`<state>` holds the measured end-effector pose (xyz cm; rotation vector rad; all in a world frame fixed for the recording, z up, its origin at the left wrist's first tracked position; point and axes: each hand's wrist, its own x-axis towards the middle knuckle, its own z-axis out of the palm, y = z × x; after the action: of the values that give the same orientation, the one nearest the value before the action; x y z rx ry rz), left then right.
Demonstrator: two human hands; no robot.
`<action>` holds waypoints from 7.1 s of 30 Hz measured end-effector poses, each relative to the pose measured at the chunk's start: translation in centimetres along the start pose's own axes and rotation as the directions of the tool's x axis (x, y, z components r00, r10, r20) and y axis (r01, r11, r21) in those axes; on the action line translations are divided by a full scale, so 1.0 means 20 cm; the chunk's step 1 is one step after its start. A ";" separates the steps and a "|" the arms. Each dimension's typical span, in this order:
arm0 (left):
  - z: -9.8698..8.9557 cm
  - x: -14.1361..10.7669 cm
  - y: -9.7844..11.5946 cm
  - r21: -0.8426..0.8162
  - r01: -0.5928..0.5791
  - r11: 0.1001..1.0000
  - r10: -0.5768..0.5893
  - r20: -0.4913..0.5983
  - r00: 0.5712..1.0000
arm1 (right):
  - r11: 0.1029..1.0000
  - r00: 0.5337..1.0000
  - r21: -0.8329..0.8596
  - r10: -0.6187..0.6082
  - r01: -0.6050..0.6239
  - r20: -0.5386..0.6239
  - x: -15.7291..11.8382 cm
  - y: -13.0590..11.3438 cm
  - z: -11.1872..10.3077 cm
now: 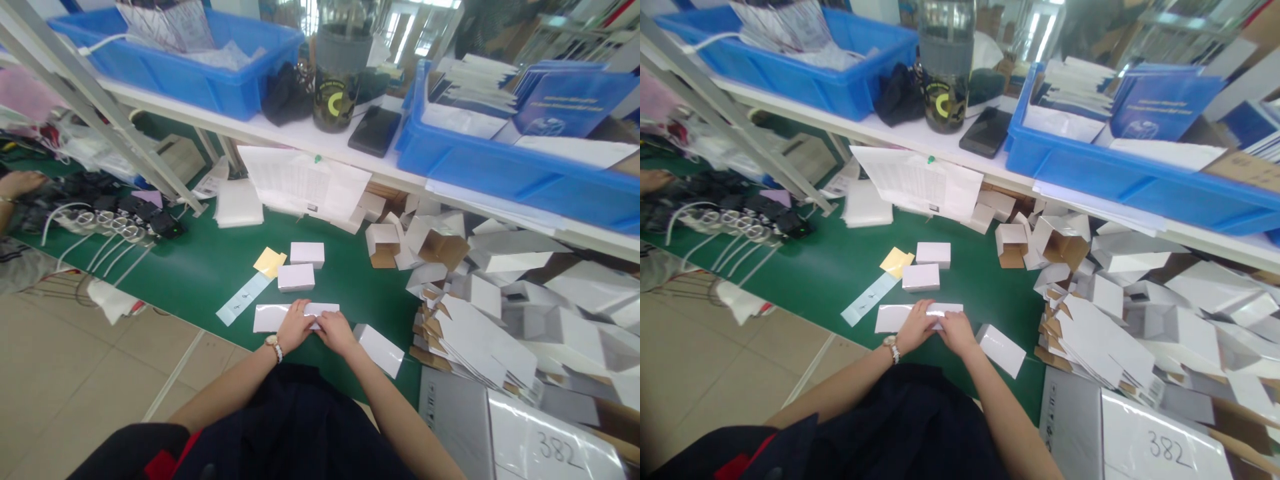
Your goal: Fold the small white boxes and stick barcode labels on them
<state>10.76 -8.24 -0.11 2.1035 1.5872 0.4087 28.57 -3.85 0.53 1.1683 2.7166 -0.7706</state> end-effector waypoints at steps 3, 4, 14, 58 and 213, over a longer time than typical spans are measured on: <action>-0.01 0.00 0.00 -0.003 0.003 1.000 -0.003 0.010 1.000 | 1.000 1.000 -0.004 -0.014 0.014 0.001 -0.02 0.00 -0.01; -0.01 0.00 0.00 -0.004 0.006 1.000 -0.006 0.013 1.000 | 1.000 1.000 -0.005 -0.009 0.009 -0.001 -0.03 0.00 0.00; -0.03 0.00 0.00 -0.033 0.017 0.999 -0.015 0.040 0.999 | 0.999 0.999 0.048 0.021 -0.023 0.029 -0.01 0.02 0.00; -0.90 -0.05 -0.11 -0.803 0.305 0.513 -0.636 -0.116 0.763 | 0.706 0.754 0.704 0.416 0.084 -0.507 0.12 -0.32 -0.59; 0.34 0.32 0.60 -0.076 -0.334 0.940 0.341 0.293 0.893 | 0.531 0.435 0.666 0.839 -0.524 -0.326 -0.74 0.22 0.26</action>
<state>25.84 -6.15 0.28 2.2986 1.0409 0.2009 41.46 -13.58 -1.88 2.8991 1.9212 -1.0353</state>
